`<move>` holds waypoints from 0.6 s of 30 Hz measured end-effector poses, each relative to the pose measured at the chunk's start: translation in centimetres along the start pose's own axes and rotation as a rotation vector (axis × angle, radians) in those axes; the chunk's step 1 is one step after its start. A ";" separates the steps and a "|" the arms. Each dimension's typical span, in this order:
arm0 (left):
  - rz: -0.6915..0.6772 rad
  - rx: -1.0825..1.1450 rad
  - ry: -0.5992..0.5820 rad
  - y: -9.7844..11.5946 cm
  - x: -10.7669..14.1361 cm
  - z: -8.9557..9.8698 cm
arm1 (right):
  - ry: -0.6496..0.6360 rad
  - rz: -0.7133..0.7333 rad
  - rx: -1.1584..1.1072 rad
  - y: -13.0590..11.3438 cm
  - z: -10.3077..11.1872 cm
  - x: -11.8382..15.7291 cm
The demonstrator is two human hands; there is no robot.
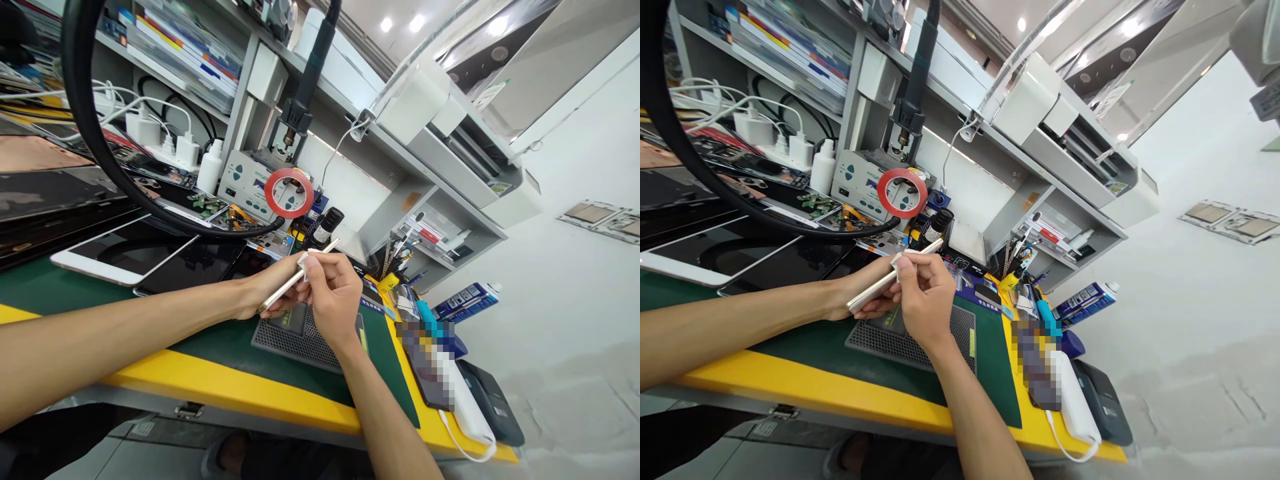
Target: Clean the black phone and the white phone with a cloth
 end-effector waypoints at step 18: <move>-0.009 0.090 -0.035 0.0 0.2 0.0 | 0.061 0.025 -0.012 0.1 0.5 -0.5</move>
Point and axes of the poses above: each hand's wrist, its own x-axis away from the middle knuckle, its own z-axis out of the back of the hand, y = z × x, the point moved 2 cm from there along -x, towards the middle knuckle, and after that the axes turned 14 degrees about -z, right-handed, at the moved point
